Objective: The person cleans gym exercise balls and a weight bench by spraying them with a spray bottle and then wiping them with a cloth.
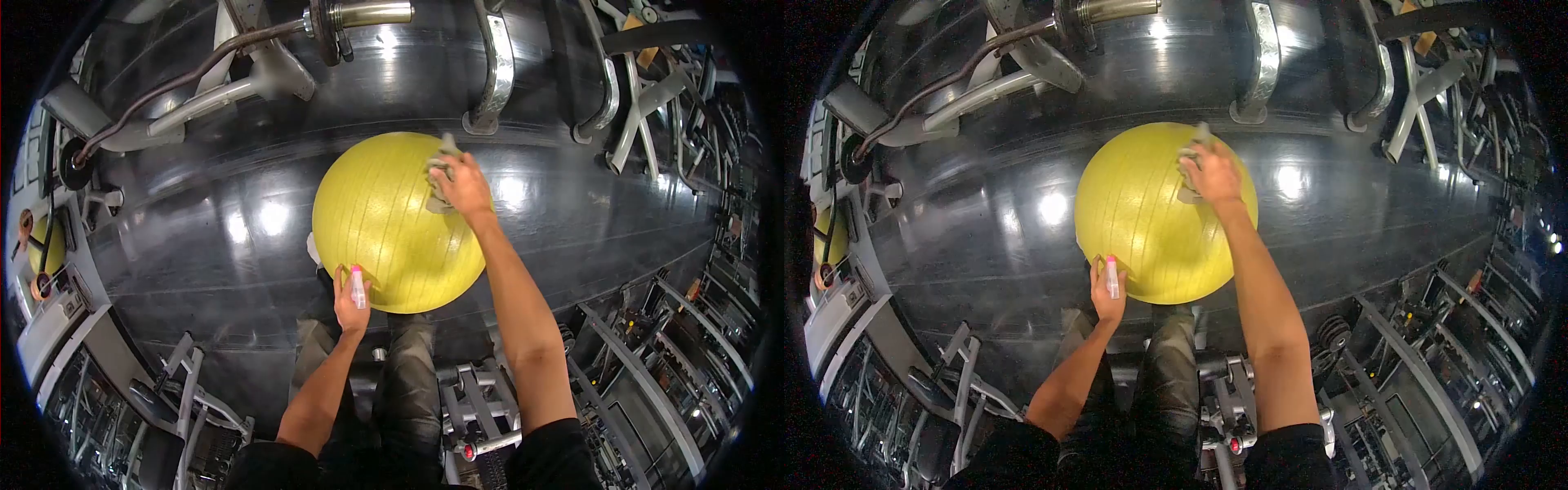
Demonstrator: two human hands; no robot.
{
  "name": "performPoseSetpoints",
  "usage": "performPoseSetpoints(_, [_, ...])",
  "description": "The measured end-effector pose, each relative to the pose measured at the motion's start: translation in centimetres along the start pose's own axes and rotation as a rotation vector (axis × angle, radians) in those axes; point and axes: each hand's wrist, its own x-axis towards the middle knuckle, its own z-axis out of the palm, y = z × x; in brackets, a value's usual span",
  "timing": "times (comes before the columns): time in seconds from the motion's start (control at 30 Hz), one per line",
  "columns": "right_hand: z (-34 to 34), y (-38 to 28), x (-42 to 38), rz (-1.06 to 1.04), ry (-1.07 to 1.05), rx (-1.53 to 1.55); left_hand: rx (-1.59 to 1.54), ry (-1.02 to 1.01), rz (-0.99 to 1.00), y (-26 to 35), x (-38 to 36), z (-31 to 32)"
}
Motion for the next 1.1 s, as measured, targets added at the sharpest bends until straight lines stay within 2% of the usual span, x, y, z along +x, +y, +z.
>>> performPoseSetpoints(0.07, [-1.3, 0.8, -1.4, 0.169, 0.074, -0.073, -0.069, -0.018, -0.041, 0.0, 0.3, -0.3])
performPoseSetpoints(0.1, [-1.5, 0.7, -1.9, 0.168, 0.074, -0.073, -0.132, -0.035, -0.086, 0.0, 0.5, -0.6])
performPoseSetpoints(0.2, [-1.7, -0.1, -3.0, 0.207, 0.036, -0.050, -0.107, -0.037, -0.005, -0.4, 0.7, -0.5])
performPoseSetpoints(0.27, [-2.6, -1.3, -3.4, 0.161, -0.013, -0.275, -0.072, -0.053, 0.048, -0.5, 0.7, -0.6])
performPoseSetpoints(0.37, [-3.2, 0.3, -2.1, 0.264, -0.123, -0.299, -0.124, -0.021, 0.026, 0.6, 1.2, -1.0])
performPoseSetpoints(0.4, [-3.4, 0.8, -1.9, 0.232, -0.097, -0.324, -0.139, -0.024, 0.009, 0.7, 1.4, -1.0])
performPoseSetpoints(0.53, [-3.6, 2.8, -1.4, 0.170, -0.123, -0.080, -0.101, -0.008, -0.020, 1.6, 2.2, -1.1])
performPoseSetpoints(0.6, [-3.3, 1.8, -2.8, 0.002, -0.040, 0.015, -0.032, 0.004, 0.025, 1.3, 2.7, -0.6])
performPoseSetpoints(0.67, [-1.2, -0.3, -5.1, -0.213, -0.017, -0.150, 0.037, 0.011, 0.066, 1.3, 3.0, -0.3])
performPoseSetpoints(0.73, [0.0, -2.2, -7.5, -0.496, 0.041, -0.162, 0.039, 0.036, 0.049, 1.3, 3.6, -0.3])
performPoseSetpoints(0.77, [0.4, -3.0, -8.5, -0.497, 0.042, -0.157, 0.044, 0.037, 0.049, 1.1, 3.8, -0.6])
performPoseSetpoints(0.83, [0.4, -4.1, -9.5, -0.892, -0.248, -0.195, 0.050, 0.030, 0.073, 0.6, 4.1, -0.9])
performPoseSetpoints(0.97, [-1.1, -3.1, -6.8, -0.905, -0.207, -0.177, 0.013, 0.017, 0.087, 0.7, 4.4, -1.2])
performPoseSetpoints(1.03, [-1.8, -2.4, -5.0, -0.533, 0.005, -0.340, -0.039, 0.021, 0.067, 1.7, 5.3, -0.7])
performPoseSetpoints(1.07, [-1.9, -2.0, -4.4, -0.531, 0.005, -0.343, -0.041, 0.019, 0.067, 2.5, 5.9, -0.2])
performPoseSetpoints(1.1, [-1.7, -1.7, -3.8, -0.316, 0.115, -0.300, 0.003, 0.008, 0.031, 3.4, 6.7, 0.1])
